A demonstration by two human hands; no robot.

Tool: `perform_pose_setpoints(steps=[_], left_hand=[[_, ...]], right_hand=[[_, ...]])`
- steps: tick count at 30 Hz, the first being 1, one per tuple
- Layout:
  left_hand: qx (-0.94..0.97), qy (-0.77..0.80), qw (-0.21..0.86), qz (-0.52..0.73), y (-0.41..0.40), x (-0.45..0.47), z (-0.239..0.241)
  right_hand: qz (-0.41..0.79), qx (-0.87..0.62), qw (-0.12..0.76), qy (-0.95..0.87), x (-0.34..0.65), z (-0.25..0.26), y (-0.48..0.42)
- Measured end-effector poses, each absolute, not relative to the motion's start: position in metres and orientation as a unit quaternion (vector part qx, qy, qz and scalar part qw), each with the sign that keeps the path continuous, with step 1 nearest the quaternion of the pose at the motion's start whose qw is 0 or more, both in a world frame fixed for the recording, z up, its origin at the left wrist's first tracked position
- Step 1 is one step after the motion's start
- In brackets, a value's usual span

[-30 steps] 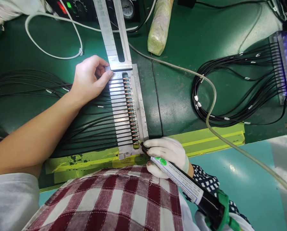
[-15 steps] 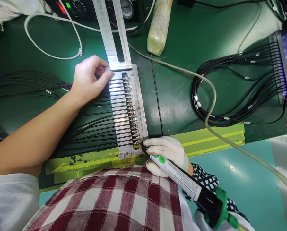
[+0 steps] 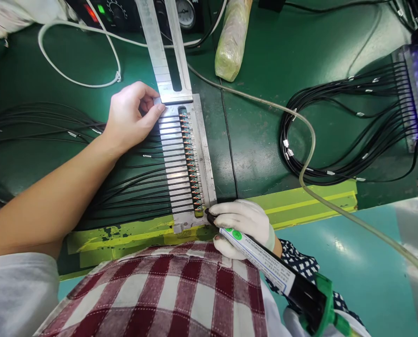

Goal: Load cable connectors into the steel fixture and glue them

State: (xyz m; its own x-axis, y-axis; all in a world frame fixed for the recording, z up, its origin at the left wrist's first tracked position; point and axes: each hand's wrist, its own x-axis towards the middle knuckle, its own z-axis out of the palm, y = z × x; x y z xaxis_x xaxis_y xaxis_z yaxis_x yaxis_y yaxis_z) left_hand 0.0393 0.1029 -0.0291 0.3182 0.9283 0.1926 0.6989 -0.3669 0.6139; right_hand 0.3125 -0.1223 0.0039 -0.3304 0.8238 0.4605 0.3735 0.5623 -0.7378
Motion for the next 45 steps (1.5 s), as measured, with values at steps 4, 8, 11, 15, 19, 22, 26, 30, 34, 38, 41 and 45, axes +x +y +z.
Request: perform_pose_setpoints(steps=[4,8,11,15,19,22,26,30,34,38,41,45], left_hand=[[0.782,0.527,0.213,0.256,0.102,0.040,-0.027],[0.783,0.531,0.204,0.253,0.102,0.041,-0.027],[0.784,0.526,0.204,0.261,0.102,0.040,-0.027],[0.784,0.521,0.210,0.265,0.103,0.039,-0.029],[0.786,0.522,0.199,0.265,0.103,0.040,-0.028],[0.787,0.526,0.186,0.264,0.103,0.041,-0.027],[0.788,0.525,0.184,0.262,0.104,0.041,-0.028],[0.783,0.527,0.198,0.264,0.103,0.040,-0.029],[0.781,0.523,0.214,0.266,0.103,0.040,-0.028],[0.779,0.529,0.217,0.258,0.103,0.041,-0.027],[0.776,0.539,0.215,0.249,0.102,0.041,-0.027],[0.773,0.542,0.218,0.246,0.103,0.041,-0.028]], right_hand=[[0.270,-0.387,0.431,-0.769,0.312,0.004,-0.121],[0.275,-0.381,0.443,-0.763,0.312,0.004,-0.120],[0.275,-0.385,0.443,-0.761,0.311,0.004,-0.119],[0.278,-0.390,0.438,-0.761,0.310,0.003,-0.119],[0.268,-0.389,0.436,-0.766,0.311,0.005,-0.120],[0.248,-0.383,0.442,-0.772,0.314,0.007,-0.123],[0.248,-0.375,0.443,-0.776,0.315,0.006,-0.130],[0.267,-0.384,0.434,-0.770,0.312,0.005,-0.132],[0.263,-0.382,0.440,-0.769,0.311,0.006,-0.130],[0.265,-0.379,0.440,-0.770,0.311,0.005,-0.130],[0.266,-0.375,0.441,-0.771,0.312,0.004,-0.130],[0.273,-0.380,0.438,-0.767,0.312,0.004,-0.132]])
